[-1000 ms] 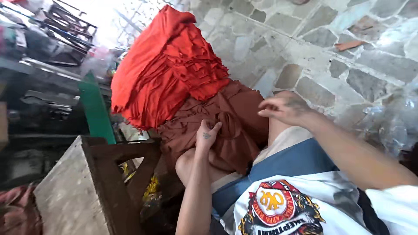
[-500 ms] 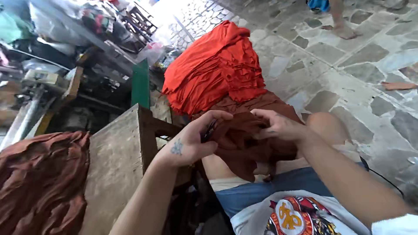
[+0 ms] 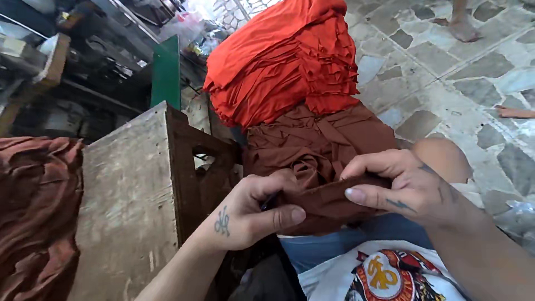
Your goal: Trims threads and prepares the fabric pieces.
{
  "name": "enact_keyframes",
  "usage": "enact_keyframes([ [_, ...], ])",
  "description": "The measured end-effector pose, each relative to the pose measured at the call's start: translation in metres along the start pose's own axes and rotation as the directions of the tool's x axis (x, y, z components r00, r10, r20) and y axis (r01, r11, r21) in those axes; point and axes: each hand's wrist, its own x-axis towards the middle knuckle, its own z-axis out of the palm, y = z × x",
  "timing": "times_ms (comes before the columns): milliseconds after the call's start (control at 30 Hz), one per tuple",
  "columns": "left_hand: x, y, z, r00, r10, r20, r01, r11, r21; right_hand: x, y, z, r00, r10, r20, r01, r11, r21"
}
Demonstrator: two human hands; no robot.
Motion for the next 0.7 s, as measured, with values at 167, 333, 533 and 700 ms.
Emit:
enact_keyframes([
  [167,-0.006,-0.015,-0.011,0.999,0.03,-0.044,-0.038,0.981,-0.191,0.017,0.013,0.009,0.991,0.006,0.133,-0.022,0.992,0.121],
  [333,-0.008,-0.017,-0.022,0.997,0.006,-0.08,-0.023,0.977,-0.212,0.034,0.026,0.026,0.995,-0.073,0.067,0.067,0.993,0.092],
  [533,-0.006,-0.019,-0.03,0.982,-0.128,-0.137,0.104,0.979,-0.173,0.029,0.034,0.037,0.997,-0.061,-0.05,0.068,0.986,0.152],
  [700,-0.009,-0.004,-0.014,0.902,-0.106,-0.419,0.274,0.889,0.367,0.023,0.036,0.037,0.995,-0.03,-0.091,0.047,0.981,0.187],
])
